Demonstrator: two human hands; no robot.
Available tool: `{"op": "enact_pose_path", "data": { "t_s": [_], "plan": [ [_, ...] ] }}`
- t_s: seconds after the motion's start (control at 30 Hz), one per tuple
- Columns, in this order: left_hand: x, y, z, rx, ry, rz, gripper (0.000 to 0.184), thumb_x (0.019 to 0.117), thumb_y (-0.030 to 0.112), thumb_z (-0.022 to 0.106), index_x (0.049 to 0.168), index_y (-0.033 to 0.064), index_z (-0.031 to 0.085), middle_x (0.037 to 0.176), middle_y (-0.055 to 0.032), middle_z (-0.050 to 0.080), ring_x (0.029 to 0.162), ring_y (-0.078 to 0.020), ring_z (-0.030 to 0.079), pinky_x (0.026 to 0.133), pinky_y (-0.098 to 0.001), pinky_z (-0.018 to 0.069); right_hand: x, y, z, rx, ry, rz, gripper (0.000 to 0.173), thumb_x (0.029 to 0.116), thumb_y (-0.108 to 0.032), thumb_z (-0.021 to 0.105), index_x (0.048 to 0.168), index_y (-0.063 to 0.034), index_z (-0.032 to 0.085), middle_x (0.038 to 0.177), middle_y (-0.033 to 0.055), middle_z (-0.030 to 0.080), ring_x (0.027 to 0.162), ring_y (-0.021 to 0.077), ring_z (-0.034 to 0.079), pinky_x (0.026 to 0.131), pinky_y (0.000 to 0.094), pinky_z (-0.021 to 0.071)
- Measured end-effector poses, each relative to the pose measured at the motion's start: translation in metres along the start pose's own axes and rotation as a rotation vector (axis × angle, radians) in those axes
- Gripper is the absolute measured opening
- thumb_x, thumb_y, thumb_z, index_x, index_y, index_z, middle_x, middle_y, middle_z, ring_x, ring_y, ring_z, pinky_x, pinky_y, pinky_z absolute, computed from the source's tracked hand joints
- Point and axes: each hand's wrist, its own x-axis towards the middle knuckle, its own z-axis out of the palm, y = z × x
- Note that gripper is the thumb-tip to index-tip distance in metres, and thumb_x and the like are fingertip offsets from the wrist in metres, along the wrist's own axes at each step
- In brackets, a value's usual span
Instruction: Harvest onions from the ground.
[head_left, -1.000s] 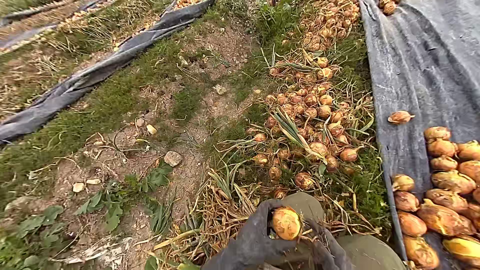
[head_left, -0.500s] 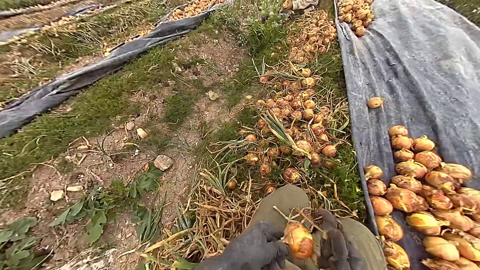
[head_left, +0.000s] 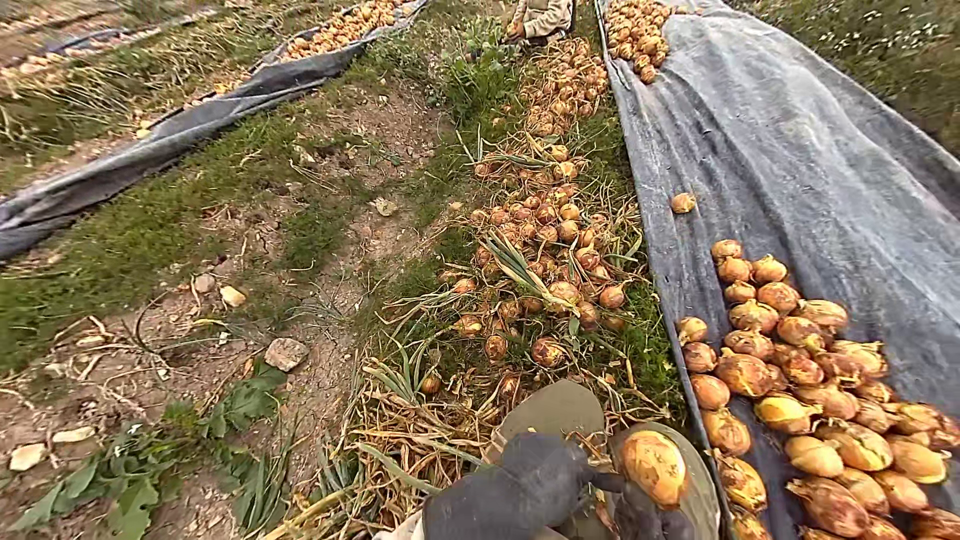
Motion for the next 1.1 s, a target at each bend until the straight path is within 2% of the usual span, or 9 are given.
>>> {"op": "enact_pose_path", "data": {
  "t_s": [0.17,0.2,0.23,0.3,0.53,0.7,0.83,0.97,1.1],
  "plan": [
    [0.040,-0.069,-0.040,-0.046,-0.096,-0.532,0.046,0.1112,0.025,0.038,0.149,0.0017,0.051,0.156,-0.0239,0.046,0.145,-0.0424,0.044,0.116,-0.0600,0.0372,0.045,0.002,-0.063,0.029,0.292,-0.109,0.042,0.1104,-0.035,0.026,0.110,-0.0030,0.054,0.066,-0.0069,0.055,0.048,0.0086,0.055,0.046,0.0313,0.0554],
    [0.055,-0.086,-0.024,-0.101,-0.040,-0.513,0.047,0.1129,0.029,0.034,0.150,0.0042,0.050,0.155,-0.0214,0.048,0.145,-0.0391,0.045,0.117,-0.0563,0.0377,0.056,0.005,-0.075,0.048,0.322,-0.117,0.038,0.1106,-0.034,0.029,0.123,-0.0033,0.050,0.068,-0.0064,0.055,0.049,0.0101,0.056,0.045,0.0319,0.0548],
    [0.091,-0.116,0.016,-0.098,0.217,-0.458,0.047,0.1076,0.038,0.043,0.128,0.0047,0.069,0.128,-0.0213,0.068,0.120,-0.0385,0.066,0.098,-0.0570,0.0546,0.065,0.008,-0.084,0.072,0.347,-0.113,0.044,0.1105,-0.032,0.032,0.142,-0.0033,0.044,0.071,-0.0037,0.055,0.049,0.0128,0.055,0.042,0.0332,0.0529],
    [0.160,-0.140,0.042,-0.219,0.169,-0.567,0.059,0.0990,0.057,0.050,0.118,0.0052,0.072,0.120,-0.0208,0.070,0.114,-0.0384,0.067,0.094,-0.0606,0.0550,0.077,0.011,-0.089,0.090,0.371,-0.082,0.047,0.1100,-0.027,0.034,0.152,-0.0071,0.040,0.071,-0.0021,0.056,0.047,0.0135,0.053,0.039,0.0324,0.0501],
    [0.214,-0.132,0.058,-0.266,0.086,-0.760,0.071,0.0814,0.068,0.066,0.111,0.0034,0.073,0.124,-0.0191,0.069,0.118,-0.0362,0.066,0.094,-0.0597,0.0553,0.047,0.034,-0.061,0.123,0.181,0.143,0.044,0.1106,-0.026,0.034,0.147,-0.0064,0.049,0.066,-0.0013,0.052,0.045,0.0141,0.052,0.039,0.0344,0.0520],
    [0.203,-0.158,0.072,-0.520,0.241,-0.681,0.070,0.0883,0.058,0.066,0.139,0.0099,0.059,0.135,-0.0167,0.065,0.125,-0.0332,0.064,0.103,-0.0578,0.0519,0.037,0.031,-0.045,-0.056,0.044,0.252,0.041,0.1084,-0.034,0.044,0.138,-0.0123,0.061,0.069,0.0023,0.057,0.048,0.0159,0.052,0.045,0.0376,0.0515],
    [0.212,-0.141,0.065,-0.464,0.184,-0.727,0.103,0.0761,0.074,0.072,0.147,0.0043,0.044,0.126,-0.0195,0.068,0.117,-0.0354,0.068,0.096,-0.0576,0.0558,0.036,0.014,-0.039,-0.156,-0.063,0.236,0.040,0.1074,-0.037,0.047,0.137,-0.0152,0.063,0.078,0.0062,0.063,0.054,0.0181,0.057,0.051,0.0409,0.0543],
    [0.219,-0.140,0.066,-0.487,0.269,-0.776,0.102,0.0703,0.062,0.079,0.148,0.0075,0.043,0.129,-0.0170,0.067,0.116,-0.0332,0.068,0.094,-0.0558,0.0573,0.018,0.013,-0.038,-0.193,-0.071,0.136,0.040,0.1068,-0.036,0.050,0.137,-0.0132,0.063,0.087,0.0070,0.069,0.060,0.0167,0.062,0.055,0.0408,0.0566],
    [0.176,-0.152,0.063,-0.868,0.616,-0.443,0.090,0.0705,0.032,0.091,0.144,0.0071,0.046,0.140,-0.0215,0.056,0.123,-0.0334,0.062,0.102,-0.0520,0.0537,0.010,0.023,-0.036,-0.167,-0.045,0.114,0.040,0.1079,-0.035,0.047,0.136,-0.0103,0.063,0.088,0.0073,0.068,0.057,0.0156,0.059,0.052,0.0389,0.0553]
  ]
}}
